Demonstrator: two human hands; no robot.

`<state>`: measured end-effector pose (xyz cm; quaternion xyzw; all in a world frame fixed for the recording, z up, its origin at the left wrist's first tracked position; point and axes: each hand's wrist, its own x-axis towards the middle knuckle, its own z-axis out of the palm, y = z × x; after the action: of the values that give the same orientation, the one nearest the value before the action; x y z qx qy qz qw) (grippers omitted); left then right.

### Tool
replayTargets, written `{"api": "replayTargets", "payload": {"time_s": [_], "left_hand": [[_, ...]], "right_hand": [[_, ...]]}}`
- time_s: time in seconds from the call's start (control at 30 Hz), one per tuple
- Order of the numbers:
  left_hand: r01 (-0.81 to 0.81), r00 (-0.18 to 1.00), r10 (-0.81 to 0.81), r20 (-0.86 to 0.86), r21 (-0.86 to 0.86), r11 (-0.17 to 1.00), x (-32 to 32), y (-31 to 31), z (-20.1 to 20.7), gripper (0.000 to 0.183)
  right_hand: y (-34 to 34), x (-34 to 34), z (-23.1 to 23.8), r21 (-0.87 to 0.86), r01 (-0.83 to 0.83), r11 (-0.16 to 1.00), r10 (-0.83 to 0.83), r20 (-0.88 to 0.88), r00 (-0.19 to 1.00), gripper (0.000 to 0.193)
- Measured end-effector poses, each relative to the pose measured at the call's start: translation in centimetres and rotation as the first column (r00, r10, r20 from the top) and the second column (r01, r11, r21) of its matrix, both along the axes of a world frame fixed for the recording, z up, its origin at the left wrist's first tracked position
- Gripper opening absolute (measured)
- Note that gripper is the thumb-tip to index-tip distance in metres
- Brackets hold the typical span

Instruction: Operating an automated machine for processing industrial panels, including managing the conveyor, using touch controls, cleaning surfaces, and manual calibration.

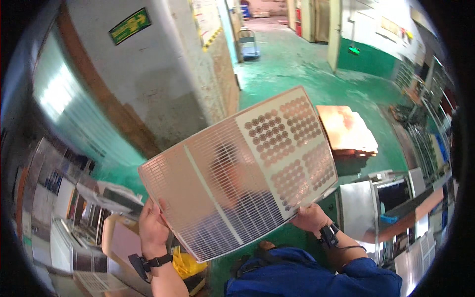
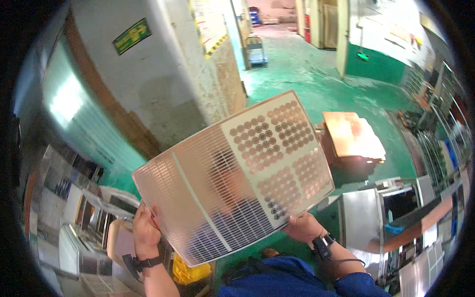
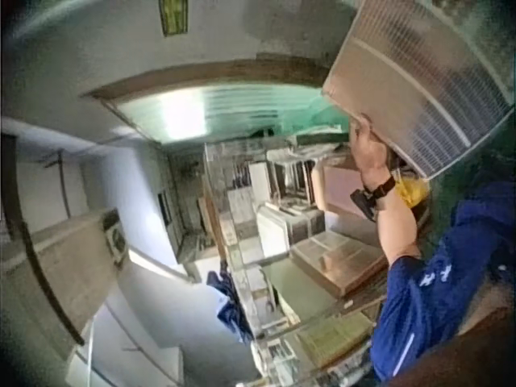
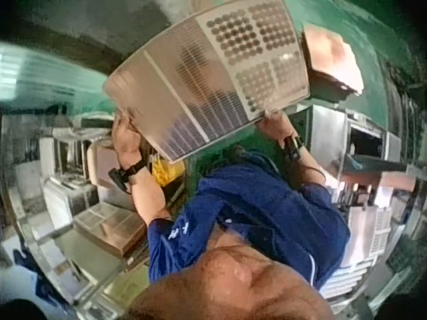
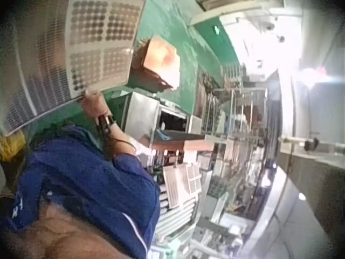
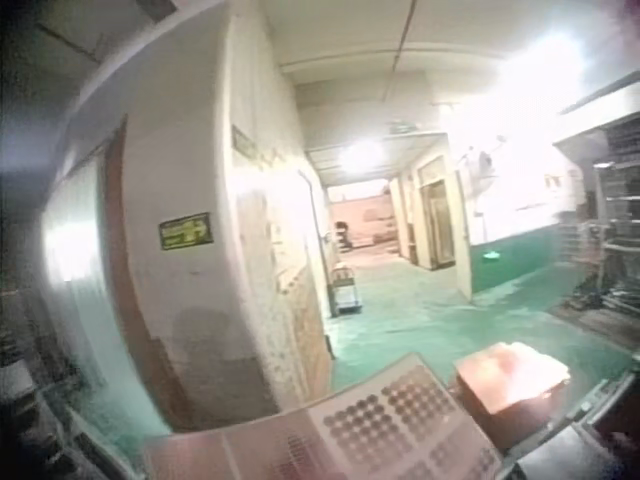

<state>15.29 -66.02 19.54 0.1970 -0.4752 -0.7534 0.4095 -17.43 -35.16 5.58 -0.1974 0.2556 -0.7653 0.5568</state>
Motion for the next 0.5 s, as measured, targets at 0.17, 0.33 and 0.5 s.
{"api": "replayTargets", "payload": {"time_s": [0.17, 0.33, 0.5], "left_hand": [[0.209, 0.977, -0.211, -0.004, 0.149, 0.966, -2.4, 0.7, -3.8, 0.047], [0.209, 0.969, -0.235, 0.083, 0.238, 0.948, -2.9, 0.7, -7.4, 0.036], [-0.09, 0.909, 0.059, 0.412, 0.056, 0.994, -3.8, 1.3, -5.8, 0.032]], "right_hand": [[3.6, -0.5, -1.4, 0.04, 0.132, 0.99, -0.133, 0.021, 0.991, 0.068], [5.9, 0.2, -0.4, 0.145, 0.346, 0.927, -0.335, -0.094, 0.937, 0.062], [8.9, -3.8, 3.3, 0.255, 0.452, 0.855, -0.301, -0.466, 0.832, 0.043]]}}
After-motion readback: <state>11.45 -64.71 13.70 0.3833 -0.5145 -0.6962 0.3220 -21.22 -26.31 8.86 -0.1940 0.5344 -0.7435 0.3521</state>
